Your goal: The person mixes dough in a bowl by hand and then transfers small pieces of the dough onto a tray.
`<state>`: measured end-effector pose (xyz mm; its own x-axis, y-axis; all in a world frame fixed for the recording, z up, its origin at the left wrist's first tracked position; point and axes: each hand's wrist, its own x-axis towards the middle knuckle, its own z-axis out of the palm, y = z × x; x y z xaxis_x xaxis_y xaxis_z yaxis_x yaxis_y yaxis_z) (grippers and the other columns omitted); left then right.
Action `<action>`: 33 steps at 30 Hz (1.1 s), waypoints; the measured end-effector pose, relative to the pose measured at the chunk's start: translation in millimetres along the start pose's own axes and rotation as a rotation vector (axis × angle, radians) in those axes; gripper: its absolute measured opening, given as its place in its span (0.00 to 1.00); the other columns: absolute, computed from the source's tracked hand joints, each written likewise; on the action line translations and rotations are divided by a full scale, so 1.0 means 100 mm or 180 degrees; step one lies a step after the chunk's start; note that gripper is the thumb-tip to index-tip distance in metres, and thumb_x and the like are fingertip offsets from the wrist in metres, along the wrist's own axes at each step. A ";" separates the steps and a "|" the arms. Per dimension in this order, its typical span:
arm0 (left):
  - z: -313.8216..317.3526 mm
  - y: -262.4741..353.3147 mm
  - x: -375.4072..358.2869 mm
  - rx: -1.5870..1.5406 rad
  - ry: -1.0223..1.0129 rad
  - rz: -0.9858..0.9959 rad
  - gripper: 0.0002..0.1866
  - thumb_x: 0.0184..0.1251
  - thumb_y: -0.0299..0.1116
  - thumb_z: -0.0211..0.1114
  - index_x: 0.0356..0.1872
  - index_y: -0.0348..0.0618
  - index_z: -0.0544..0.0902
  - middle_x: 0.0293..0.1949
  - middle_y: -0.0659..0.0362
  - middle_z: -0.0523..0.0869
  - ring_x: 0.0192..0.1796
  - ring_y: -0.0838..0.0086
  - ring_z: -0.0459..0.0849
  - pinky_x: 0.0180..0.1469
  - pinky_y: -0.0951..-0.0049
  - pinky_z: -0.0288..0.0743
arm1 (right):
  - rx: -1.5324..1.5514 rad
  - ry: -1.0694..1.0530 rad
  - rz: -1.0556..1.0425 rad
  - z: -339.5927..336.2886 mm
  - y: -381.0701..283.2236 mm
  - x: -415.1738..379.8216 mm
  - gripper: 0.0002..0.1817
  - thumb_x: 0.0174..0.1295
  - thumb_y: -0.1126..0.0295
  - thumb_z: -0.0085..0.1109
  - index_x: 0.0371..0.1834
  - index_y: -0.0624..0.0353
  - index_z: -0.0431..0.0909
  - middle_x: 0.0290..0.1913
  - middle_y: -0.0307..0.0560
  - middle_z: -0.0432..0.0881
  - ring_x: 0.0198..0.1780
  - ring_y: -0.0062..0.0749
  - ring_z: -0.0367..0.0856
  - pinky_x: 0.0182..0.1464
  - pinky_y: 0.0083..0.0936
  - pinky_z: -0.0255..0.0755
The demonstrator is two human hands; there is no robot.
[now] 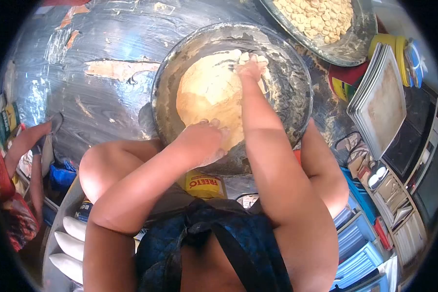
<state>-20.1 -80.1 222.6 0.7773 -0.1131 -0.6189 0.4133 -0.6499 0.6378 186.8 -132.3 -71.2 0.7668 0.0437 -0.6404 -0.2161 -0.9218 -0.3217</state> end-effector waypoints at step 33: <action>0.01 0.25 -0.14 0.0159 -0.0141 0.0114 0.21 0.52 0.40 0.62 0.48 0.44 0.76 0.45 0.44 0.76 0.49 0.54 0.75 0.50 0.60 0.71 | 0.2618 -0.0125 -0.1683 -2.71 -0.42 -0.77 0.23 0.53 0.73 0.54 0.53 0.61 0.63 0.41 0.47 0.73 0.43 0.34 0.75 0.42 0.38 0.76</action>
<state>-21.4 -94.9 247.0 0.7690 -0.1692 -0.6165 0.3606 -0.6815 0.6369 300.8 -201.1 180.5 0.8686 0.4007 -0.2916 -0.2157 -0.2242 -0.9504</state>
